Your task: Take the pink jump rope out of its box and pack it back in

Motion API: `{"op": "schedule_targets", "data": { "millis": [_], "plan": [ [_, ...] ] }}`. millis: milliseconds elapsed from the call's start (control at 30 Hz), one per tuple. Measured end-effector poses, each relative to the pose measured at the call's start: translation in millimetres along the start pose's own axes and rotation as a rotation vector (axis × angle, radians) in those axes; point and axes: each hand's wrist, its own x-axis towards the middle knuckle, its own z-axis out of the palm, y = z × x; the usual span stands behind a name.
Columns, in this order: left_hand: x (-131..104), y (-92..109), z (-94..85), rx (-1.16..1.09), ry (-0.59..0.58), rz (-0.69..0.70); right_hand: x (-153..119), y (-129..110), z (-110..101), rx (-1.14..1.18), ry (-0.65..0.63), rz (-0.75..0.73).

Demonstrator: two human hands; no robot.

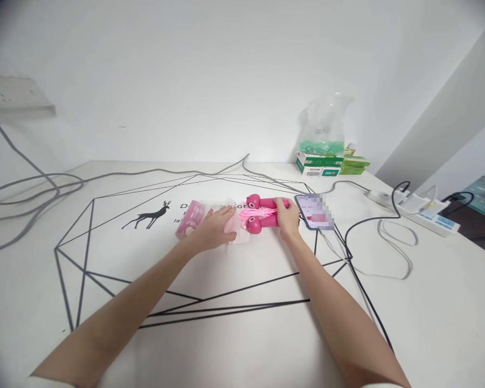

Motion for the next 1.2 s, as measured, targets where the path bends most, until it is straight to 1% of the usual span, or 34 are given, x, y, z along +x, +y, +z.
{"op": "schedule_targets", "data": {
  "millis": [67, 167, 267, 333, 400, 500, 633, 733, 900, 1000, 1133, 1200],
  "plan": [
    [-1, 2, -3.4, -0.035, -0.022, 0.010, 0, 1, 0, -0.007, 0.006, 0.001],
    [-3, 10, -7.7, -0.046, 0.007, 0.008, 1, 2, 0, 0.006, 0.015, 0.020],
    [-10, 23, -8.1, 0.045, 0.064, 0.019, 2, 1, -1, 0.035, 0.023, 0.039],
    [-15, 33, -7.0, 0.144, 0.072, 0.056, 3, -1, -1, 0.057, 0.025, 0.056],
    [-21, 41, -6.2, 0.242, 0.053, 0.084, 3, -4, -1, 0.074, 0.027, 0.072],
    [-28, 47, -6.5, 0.355, 0.002, 0.071, 2, -9, -1, 0.087, 0.024, 0.087],
    [-28, 45, -8.5, 0.435, -0.115, 0.074, 0, -11, -2, 0.103, 0.004, 0.109],
    [-26, 43, -9.5, 0.454, -0.133, 0.087, -1, -13, -3, 0.120, -0.004, 0.126],
    [-25, 43, -9.9, 0.408, -0.093, 0.044, 4, -21, -4, 0.152, 0.012, 0.141],
    [-27, 45, -6.5, 0.369, -0.042, 0.005, 8, -28, -7, 0.186, 0.017, 0.150],
    [-30, 40, 6.9, 0.283, 0.097, -0.051, 7, -31, -8, 0.186, -0.009, 0.118],
    [-31, 34, 14.5, 0.258, 0.183, -0.033, 5, -27, -6, 0.161, -0.010, 0.121]
  ]
}}
